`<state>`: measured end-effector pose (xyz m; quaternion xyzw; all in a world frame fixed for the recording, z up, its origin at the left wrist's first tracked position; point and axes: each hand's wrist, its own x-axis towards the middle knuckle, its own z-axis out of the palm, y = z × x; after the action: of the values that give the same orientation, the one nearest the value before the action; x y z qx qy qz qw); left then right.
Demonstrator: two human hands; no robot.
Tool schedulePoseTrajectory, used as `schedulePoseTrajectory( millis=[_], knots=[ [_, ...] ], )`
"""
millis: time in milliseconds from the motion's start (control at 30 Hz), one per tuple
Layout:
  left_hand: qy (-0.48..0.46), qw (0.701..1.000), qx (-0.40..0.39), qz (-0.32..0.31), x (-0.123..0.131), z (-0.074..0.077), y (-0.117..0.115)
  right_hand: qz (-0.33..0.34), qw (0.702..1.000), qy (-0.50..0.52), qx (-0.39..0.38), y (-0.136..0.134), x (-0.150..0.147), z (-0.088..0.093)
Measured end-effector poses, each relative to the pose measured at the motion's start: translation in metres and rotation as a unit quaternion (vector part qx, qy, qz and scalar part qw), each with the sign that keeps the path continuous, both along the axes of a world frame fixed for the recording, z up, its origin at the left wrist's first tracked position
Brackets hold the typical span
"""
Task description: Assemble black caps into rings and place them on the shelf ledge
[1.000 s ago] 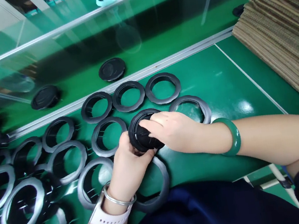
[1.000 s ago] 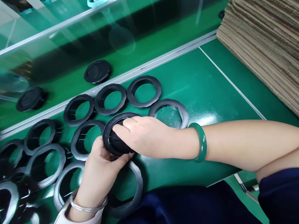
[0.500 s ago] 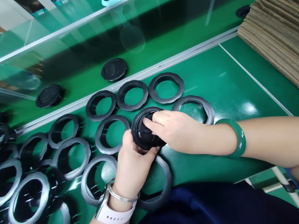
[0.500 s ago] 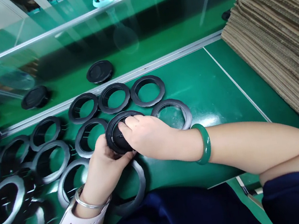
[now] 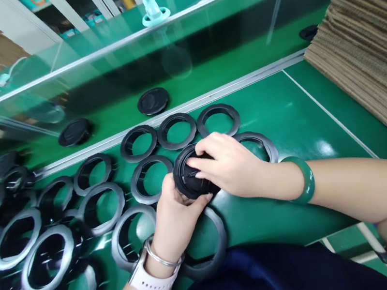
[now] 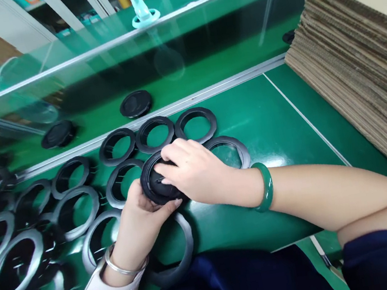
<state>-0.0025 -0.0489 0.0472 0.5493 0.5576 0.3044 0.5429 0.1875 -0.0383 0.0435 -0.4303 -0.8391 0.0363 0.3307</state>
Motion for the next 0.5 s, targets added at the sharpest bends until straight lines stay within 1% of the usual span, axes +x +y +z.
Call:
schedulePoseTrajectory(
  millis=[67,100,167,233,267,300,367,500],
  knots=[
    [-0.027,0.999,0.01,0.015,0.001,0.002,-0.001,-0.046,0.995,0.093,0.0,0.002,0.003,0.003],
    [-0.035,0.999,0.014,0.018,0.001,0.003,-0.002,-0.066,0.988,0.136,-0.024,0.003,0.005,0.003],
    [-0.043,0.999,0.012,0.014,0.0,0.003,-0.005,-0.08,0.969,0.198,-0.122,0.005,0.005,0.0],
    [-0.045,0.999,0.001,0.003,-0.001,0.002,-0.007,-0.072,0.941,0.238,-0.23,0.008,0.005,-0.003],
    [-0.047,0.999,-0.001,-0.003,-0.002,0.002,-0.008,-0.07,0.927,0.255,-0.265,0.009,0.004,-0.005],
    [-0.049,0.999,0.001,-0.011,-0.004,0.001,-0.01,-0.069,0.917,0.27,-0.284,0.01,0.002,-0.006],
    [-0.046,0.998,0.02,-0.024,-0.006,0.001,-0.011,-0.065,0.907,0.294,-0.295,0.01,0.0,-0.007],
    [0.016,0.997,0.072,-0.03,-0.009,0.0,-0.012,-0.051,0.886,0.335,-0.317,0.007,-0.004,-0.005]
  ],
)
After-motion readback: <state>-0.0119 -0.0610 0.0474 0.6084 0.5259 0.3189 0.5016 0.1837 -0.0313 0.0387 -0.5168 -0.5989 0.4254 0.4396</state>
